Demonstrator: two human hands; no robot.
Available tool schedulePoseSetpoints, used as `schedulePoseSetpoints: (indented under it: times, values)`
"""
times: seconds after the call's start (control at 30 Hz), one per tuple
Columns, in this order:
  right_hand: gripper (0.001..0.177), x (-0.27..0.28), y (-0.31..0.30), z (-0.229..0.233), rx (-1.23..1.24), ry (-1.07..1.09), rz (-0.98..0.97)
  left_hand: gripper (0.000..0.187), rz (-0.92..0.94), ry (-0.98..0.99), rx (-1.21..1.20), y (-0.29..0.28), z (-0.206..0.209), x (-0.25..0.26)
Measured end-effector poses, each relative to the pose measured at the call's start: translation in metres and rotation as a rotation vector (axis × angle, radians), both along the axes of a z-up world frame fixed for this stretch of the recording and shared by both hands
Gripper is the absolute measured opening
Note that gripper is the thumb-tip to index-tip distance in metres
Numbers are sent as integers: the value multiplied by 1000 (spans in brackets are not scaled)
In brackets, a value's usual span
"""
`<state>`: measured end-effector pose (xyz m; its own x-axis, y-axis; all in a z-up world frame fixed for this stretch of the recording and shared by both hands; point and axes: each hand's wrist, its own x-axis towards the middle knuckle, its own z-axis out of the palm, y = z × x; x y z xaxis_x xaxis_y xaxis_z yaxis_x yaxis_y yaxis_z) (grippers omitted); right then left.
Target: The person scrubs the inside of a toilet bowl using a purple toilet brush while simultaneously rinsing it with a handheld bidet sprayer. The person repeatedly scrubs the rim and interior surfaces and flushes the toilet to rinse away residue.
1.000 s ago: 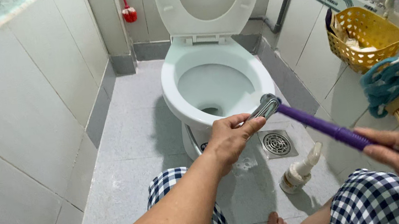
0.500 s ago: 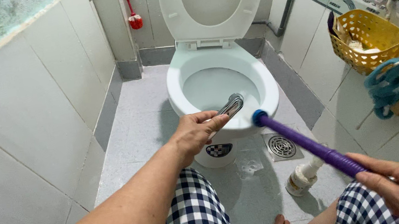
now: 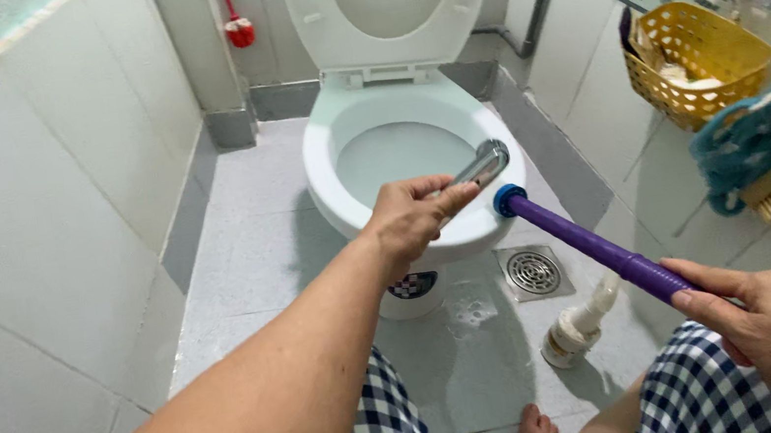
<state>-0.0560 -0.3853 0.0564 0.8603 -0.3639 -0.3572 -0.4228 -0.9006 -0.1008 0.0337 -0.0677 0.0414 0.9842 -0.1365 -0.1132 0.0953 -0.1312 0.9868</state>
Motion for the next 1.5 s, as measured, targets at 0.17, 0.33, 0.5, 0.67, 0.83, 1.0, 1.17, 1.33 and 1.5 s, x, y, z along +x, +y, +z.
schedulePoseSetpoints:
  times: [0.17,0.33,0.5,0.67,0.83,1.0,1.17,1.33,1.5]
  values:
    - [47,-14,7,4,129,-27,-87,45,-7,-31,-42,-10,-5,25]
    - [48,-15,12,1,166,-32,-82,44,91,-107,-94,4,-11,44]
    - [49,-15,10,0,118,-11,-73,44,325,-91,-155,42,7,75]
    - [47,-16,14,-2,155,-58,-35,40,492,-140,-139,89,26,85]
    - [47,-15,15,-3,124,-52,-25,38,559,-67,-146,104,30,65]
    - [46,-12,17,0,89,-44,4,40,467,-38,-77,86,33,55]
    - [47,-15,21,6,55,-35,19,43,282,-150,-66,59,42,72]
    - [47,-17,23,7,31,-12,17,42,296,-126,-53,52,42,85]
    - [47,-15,19,2,69,-24,-5,39,397,-114,-99,67,32,80]
